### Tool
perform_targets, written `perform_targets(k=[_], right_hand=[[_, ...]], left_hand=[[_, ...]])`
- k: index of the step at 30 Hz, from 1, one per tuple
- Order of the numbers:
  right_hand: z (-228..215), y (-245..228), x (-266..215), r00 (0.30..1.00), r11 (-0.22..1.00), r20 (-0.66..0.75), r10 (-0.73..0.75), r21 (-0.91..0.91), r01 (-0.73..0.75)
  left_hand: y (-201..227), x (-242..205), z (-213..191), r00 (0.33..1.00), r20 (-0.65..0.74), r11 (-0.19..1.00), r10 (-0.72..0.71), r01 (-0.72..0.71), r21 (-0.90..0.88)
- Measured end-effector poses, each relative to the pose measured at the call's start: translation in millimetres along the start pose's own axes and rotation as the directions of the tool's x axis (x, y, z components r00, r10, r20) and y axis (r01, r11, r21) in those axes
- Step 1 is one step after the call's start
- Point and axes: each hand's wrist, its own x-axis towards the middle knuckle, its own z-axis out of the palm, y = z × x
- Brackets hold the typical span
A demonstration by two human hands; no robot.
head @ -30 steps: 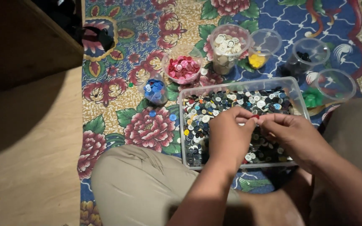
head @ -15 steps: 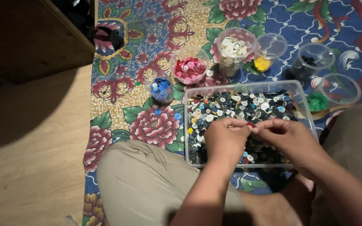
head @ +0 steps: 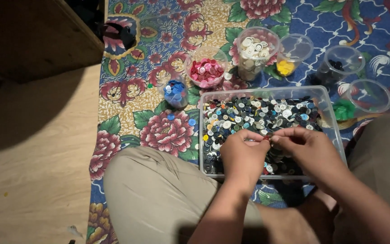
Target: Sorting a large variety of buttons from a central bin into smaller containers based on their color.
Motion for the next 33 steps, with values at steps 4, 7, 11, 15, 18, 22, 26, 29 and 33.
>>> perform_targets(k=[4, 7, 11, 15, 18, 22, 26, 29, 33], right_hand=[[-2.6, 8.5, 10.8, 0.996, 0.999, -0.072, 0.046, 0.005, -0.046], [-3.0, 16.9, 19.1, 0.989, 0.898, 0.009, 0.149, 0.418, -0.140], [-4.8, 43.3, 34.5, 0.920, 0.690, 0.353, 0.171, 0.623, -0.367], [2.6, 28.7, 22.6, 0.924, 0.655, 0.281, 0.260, 0.651, -0.383], [3.7, 49.0, 36.5, 0.914, 0.614, 0.323, 0.246, 0.678, -0.405], [9.9, 17.0, 23.0, 0.927, 0.663, 0.269, 0.260, 0.649, -0.374], [18.7, -6.3, 20.8, 0.940, 0.683, 0.108, 0.325, 0.660, -0.312], [28.1, -19.2, 27.0, 0.951, 0.705, 0.115, 0.288, 0.647, -0.291], [48.7, -58.2, 40.7, 0.949, 0.697, 0.154, 0.274, 0.649, -0.306]], left_hand=[[-6.2, -0.5, -0.1, 1.000, -0.009, 0.998, 0.026, -0.027, -0.050], [0.6, -5.9, 0.1, 0.997, 0.024, 0.994, 0.070, -0.068, -0.085], [21.4, -19.2, -2.3, 0.979, 0.137, 0.982, 0.153, -0.167, 0.092], [14.4, -22.5, 0.9, 0.890, 0.135, 0.766, 0.436, -0.446, 0.463], [6.6, -23.7, 1.4, 0.885, 0.108, 0.799, 0.454, -0.458, 0.390], [-11.2, -17.0, -3.4, 0.914, 0.084, 0.792, 0.397, -0.387, 0.472], [-40.2, -2.5, -6.6, 0.941, 0.083, 0.749, 0.328, -0.312, 0.585], [-50.0, 3.4, -8.0, 0.956, 0.130, 0.725, 0.263, -0.285, 0.627], [-56.4, 9.4, -8.2, 0.927, 0.125, 0.701, 0.353, -0.351, 0.621]])
